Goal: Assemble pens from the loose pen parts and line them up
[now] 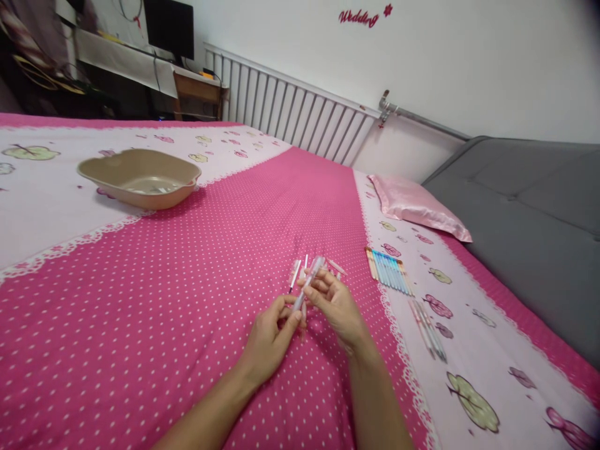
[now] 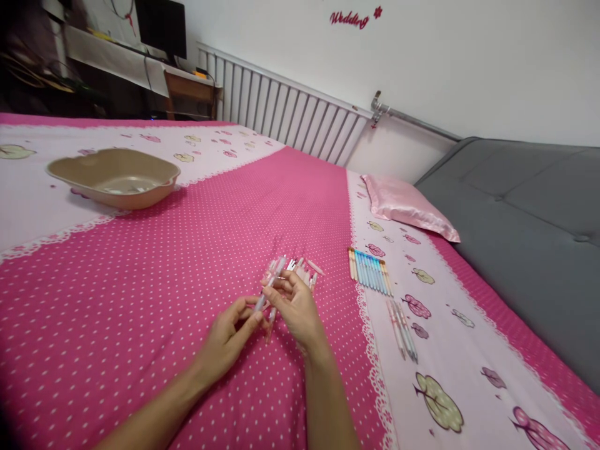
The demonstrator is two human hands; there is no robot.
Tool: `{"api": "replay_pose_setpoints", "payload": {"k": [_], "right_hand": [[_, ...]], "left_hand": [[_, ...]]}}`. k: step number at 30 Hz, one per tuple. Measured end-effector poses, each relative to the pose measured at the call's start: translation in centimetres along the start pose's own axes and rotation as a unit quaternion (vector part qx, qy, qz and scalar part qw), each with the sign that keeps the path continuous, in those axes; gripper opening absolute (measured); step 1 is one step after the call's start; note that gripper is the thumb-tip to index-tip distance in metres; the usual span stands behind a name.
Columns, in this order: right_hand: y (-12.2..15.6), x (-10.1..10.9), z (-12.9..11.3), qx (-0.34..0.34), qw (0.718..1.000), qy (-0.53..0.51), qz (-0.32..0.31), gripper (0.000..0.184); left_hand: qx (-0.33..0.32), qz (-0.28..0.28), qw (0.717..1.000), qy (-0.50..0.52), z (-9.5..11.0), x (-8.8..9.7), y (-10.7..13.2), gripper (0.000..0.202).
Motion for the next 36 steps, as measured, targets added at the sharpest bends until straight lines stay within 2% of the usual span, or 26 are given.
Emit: {"api": "replay_pose_setpoints", "payload": {"k": [4, 7, 11, 19, 27, 31, 36], "right_hand": [[-0.1, 0.5, 0.1, -0.003, 0.999, 0.010, 0.041, 0.033], [0.0, 0.6, 0.0, -0.011, 0.999, 0.011, 0.052, 0.033], [0.1, 0.5, -0.4, -0.010, 0.999, 0.017, 0.036, 0.035], [0.4, -0.1, -0.5, -0.009, 0.999, 0.003, -0.043, 0.038], [0.0, 0.3, 0.1, -0.004, 0.999, 0.031, 0.010, 0.029], [0.0, 0.3, 0.2, -0.010, 0.998, 0.048, 0.032, 0.032], [0.1, -0.5, 0.1, -0.017, 1.000, 0.012, -0.015, 0.036]], "left_hand": [[0.004, 0.005, 1.000, -0.010, -0.1, 0.0, 0.0, 0.026], [0.007, -0.002, 1.000, -0.014, 0.0, 0.0, 0.0, 0.028], [0.004, -0.014, 1.000, -0.007, 0.3, -0.1, 0.1, 0.029], [0.001, -0.040, 0.999, 0.032, 0.6, -0.4, 0.1, 0.030], [0.005, -0.034, 0.999, 0.012, 0.3, -0.4, 0.1, 0.031], [0.007, -0.033, 0.999, 0.005, 0.1, -0.4, 0.1, 0.030], [-0.003, -0.032, 0.999, 0.010, 0.4, -0.4, 0.1, 0.029]]}}
Point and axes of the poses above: each hand's wrist, its own y-axis away from the middle knuckle, its own x-axis out of the back of the hand, z = x × y, the point moved 7 cm from there along -y, towards the middle knuckle, and after that the axes turned 11 degrees about -z, right-handed, at the moved point
